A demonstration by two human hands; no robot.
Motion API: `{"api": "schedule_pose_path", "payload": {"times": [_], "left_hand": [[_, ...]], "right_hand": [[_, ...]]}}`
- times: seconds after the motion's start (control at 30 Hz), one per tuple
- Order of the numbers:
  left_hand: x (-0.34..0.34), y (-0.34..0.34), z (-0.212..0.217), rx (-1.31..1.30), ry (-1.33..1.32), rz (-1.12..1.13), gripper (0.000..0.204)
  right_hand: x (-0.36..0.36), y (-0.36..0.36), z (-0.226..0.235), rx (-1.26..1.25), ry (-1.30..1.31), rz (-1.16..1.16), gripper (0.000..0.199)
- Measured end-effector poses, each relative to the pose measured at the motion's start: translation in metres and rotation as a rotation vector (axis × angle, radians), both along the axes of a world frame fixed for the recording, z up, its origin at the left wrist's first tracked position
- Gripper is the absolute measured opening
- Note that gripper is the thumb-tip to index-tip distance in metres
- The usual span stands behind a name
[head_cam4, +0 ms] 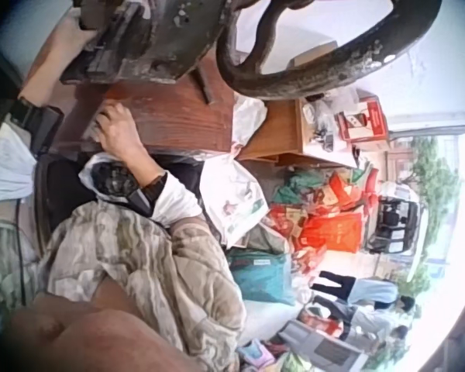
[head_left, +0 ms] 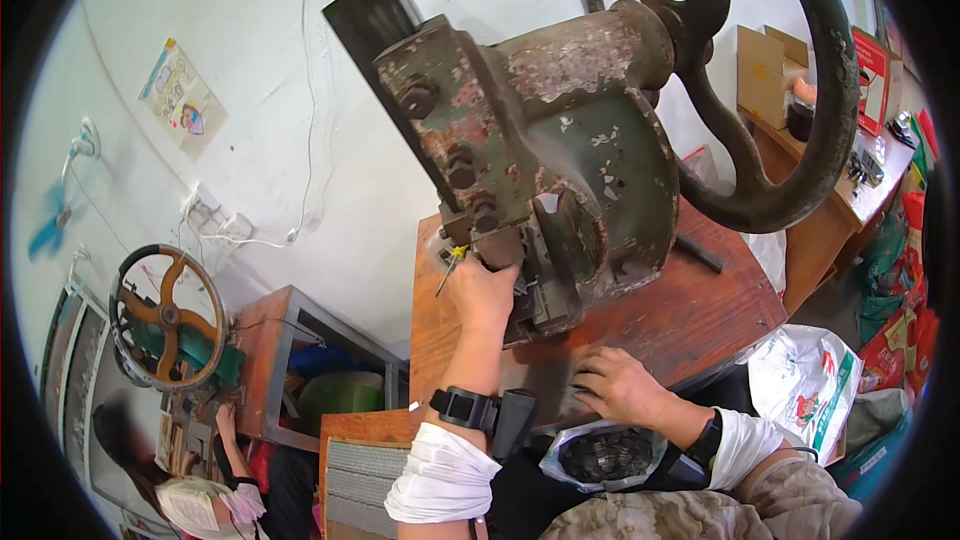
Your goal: Insert small metal components into a press, operate the press, and collect the finished parts.
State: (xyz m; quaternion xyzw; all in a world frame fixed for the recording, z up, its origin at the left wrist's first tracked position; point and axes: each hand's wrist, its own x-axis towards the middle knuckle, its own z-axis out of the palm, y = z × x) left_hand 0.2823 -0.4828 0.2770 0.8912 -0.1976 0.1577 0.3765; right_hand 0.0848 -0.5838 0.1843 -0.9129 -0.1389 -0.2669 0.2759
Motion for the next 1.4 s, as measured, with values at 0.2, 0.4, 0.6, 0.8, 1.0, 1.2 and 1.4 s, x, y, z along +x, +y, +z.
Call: {"api": "schedule_pose_path", "payload": {"times": [0.2,0.4,0.6,0.8,1.0,1.2,1.4], "left_hand": [[-0.001,0.021,0.007,-0.43,0.579,-0.398,0.029],[0.01,0.03,-0.038,-0.258,0.226,-0.343,0.022],[0.017,0.026,-0.046,-0.323,0.194,-0.383,0.027],[0.011,0.029,-0.035,-0.153,0.062,-0.368,0.035],[0.014,0.031,-0.034,-0.034,-0.018,-0.415,0.033],[0.019,0.027,-0.038,-0.079,0.046,-0.438,0.033],[-0.003,0.028,-0.019,0.354,-0.027,-0.198,0.033]], "right_hand": [[-0.001,-0.001,-0.003,-0.012,-0.017,0.001,0.024],[0.013,-0.009,0.005,0.2,-0.138,0.009,0.024],[0.089,-0.009,0.067,0.217,-0.236,-0.226,0.036],[0.121,-0.015,0.067,0.253,-0.085,-0.329,0.046],[0.125,-0.003,0.076,0.257,-0.033,-0.453,0.06],[0.121,-0.006,0.079,0.286,-0.018,-0.451,0.061],[0.034,-0.036,0.152,0.061,-0.482,-0.1,0.023]]}}
